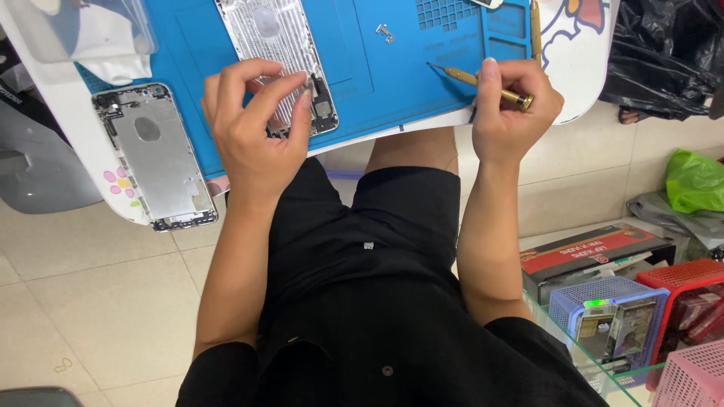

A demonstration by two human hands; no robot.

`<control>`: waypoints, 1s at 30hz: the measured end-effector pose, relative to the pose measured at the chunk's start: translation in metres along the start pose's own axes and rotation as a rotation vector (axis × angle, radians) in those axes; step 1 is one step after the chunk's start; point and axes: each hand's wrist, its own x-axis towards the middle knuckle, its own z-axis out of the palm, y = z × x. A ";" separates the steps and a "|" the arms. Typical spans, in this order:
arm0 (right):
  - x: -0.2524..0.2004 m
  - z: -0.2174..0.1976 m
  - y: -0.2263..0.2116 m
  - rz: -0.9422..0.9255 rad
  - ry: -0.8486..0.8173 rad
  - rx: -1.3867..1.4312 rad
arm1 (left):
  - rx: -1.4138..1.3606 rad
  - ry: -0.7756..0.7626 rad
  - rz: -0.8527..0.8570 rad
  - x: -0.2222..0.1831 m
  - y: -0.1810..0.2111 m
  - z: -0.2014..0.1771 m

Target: Using a screwdriver and precision tools to repair or disassemble a mobile phone chassis.

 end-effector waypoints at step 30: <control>0.002 0.110 -0.022 0.149 -0.283 0.591 | -0.130 0.075 0.066 -0.001 -0.014 -0.016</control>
